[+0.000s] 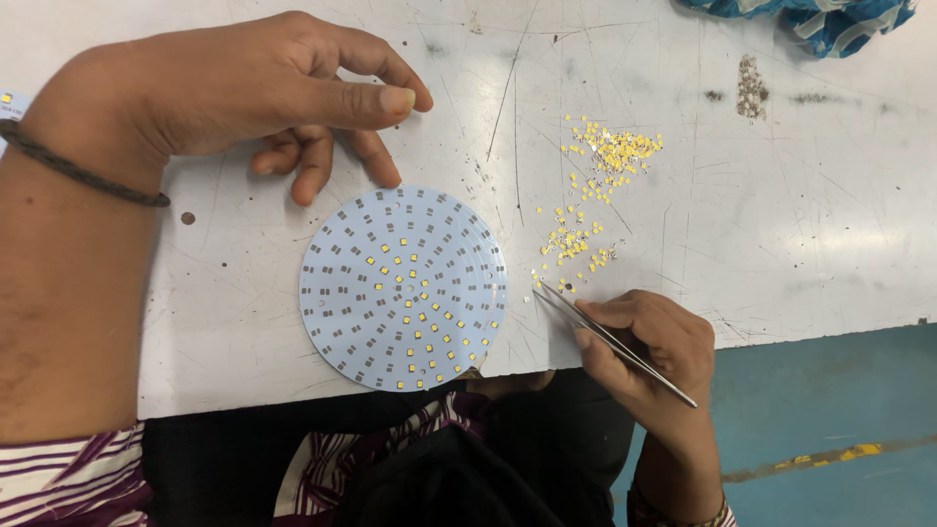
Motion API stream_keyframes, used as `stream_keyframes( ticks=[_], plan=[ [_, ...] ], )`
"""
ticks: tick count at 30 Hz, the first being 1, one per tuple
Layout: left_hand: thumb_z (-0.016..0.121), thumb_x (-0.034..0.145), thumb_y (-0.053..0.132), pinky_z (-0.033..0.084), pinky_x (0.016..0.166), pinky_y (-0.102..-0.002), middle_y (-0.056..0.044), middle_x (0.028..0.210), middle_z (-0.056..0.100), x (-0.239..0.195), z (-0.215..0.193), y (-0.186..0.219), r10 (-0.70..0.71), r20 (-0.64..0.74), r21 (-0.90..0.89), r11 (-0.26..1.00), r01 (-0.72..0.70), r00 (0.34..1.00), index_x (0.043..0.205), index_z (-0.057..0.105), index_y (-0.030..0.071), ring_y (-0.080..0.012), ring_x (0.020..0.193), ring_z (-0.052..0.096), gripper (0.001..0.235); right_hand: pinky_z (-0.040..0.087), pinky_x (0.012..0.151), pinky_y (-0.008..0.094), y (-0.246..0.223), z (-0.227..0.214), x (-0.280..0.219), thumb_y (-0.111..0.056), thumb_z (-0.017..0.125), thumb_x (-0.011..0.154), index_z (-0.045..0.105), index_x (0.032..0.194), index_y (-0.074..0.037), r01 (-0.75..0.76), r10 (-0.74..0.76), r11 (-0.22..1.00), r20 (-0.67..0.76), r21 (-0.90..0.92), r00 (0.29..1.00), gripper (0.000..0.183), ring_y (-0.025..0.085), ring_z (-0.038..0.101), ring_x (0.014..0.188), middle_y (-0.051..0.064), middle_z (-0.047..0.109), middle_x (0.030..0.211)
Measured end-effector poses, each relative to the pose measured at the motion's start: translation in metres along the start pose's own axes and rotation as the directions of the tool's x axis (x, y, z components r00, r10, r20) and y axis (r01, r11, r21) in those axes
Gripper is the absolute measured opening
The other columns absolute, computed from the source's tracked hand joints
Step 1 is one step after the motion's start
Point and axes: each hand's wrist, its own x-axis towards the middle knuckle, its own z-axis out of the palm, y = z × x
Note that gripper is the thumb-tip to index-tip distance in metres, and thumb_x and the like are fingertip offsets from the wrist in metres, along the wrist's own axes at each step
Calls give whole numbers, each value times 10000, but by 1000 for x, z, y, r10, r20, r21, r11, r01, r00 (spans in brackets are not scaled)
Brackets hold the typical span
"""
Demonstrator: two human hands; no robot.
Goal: The person uses tweezers to pick up small yellow LED components from a pile on the table and places them one by one into empty slots on a circular LED board. The person rotates the board occasionally to access different areas and continues placing LEDs until the clip ends.
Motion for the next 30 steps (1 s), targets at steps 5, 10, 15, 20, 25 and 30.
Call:
stream_keyframes(
  ticks=[5, 10, 15, 20, 25, 30],
  plan=[
    [625, 862, 530, 422, 278, -198, -247, 920, 768, 0, 1, 1, -19, 1, -14, 1000, 19, 1000, 1330, 616, 28, -151, 385, 680, 687, 455, 554, 220, 0, 0, 1, -80, 805, 792, 699, 872, -3, 42, -42, 999, 12, 27, 999, 153, 109, 669, 636, 70, 738, 809],
    [620, 869, 516, 423, 272, -200, -246, 916, 766, 1, 2, 1, -13, -6, 7, 1000, 13, 1000, 1342, 606, 32, -161, 386, 690, 677, 463, 557, 226, 2, -1, 0, -84, 804, 794, 712, 883, 0, 44, -44, 999, 15, 31, 999, 153, 120, 676, 640, 74, 737, 799],
    [618, 877, 512, 422, 271, -198, -242, 915, 768, 0, 2, 1, -15, -11, 7, 1000, 15, 1000, 1342, 608, 29, -159, 387, 690, 670, 460, 556, 230, 3, -2, -2, -97, 795, 780, 721, 877, 3, 30, -31, 998, 24, 47, 999, 158, 126, 664, 621, 74, 708, 748],
    [617, 879, 509, 428, 269, -201, -241, 912, 767, 0, 1, 1, -18, -22, 27, 999, 19, 1000, 1343, 607, 30, -160, 383, 690, 667, 456, 554, 226, 4, -3, -1, -94, 793, 778, 717, 879, 3, 23, -23, 999, 9, 43, 1000, 159, 124, 671, 630, 81, 719, 771],
    [618, 879, 505, 424, 271, -200, -243, 907, 766, 0, 1, 0, -17, -20, 30, 999, 18, 1000, 1343, 612, 31, -162, 384, 688, 663, 461, 559, 223, 1, -2, 0, -71, 790, 791, 724, 899, 8, 19, -20, 999, 27, 48, 999, 149, 124, 675, 643, 87, 728, 793],
    [623, 876, 522, 436, 283, -208, -236, 911, 773, 0, 2, 4, -19, -21, 22, 1000, 19, 1000, 1326, 617, 31, -166, 394, 690, 666, 434, 544, 230, 1, -1, -2, -58, 788, 796, 722, 886, 14, -6, 5, 999, 29, 51, 1000, 132, 122, 645, 608, 86, 720, 777]
  ],
)
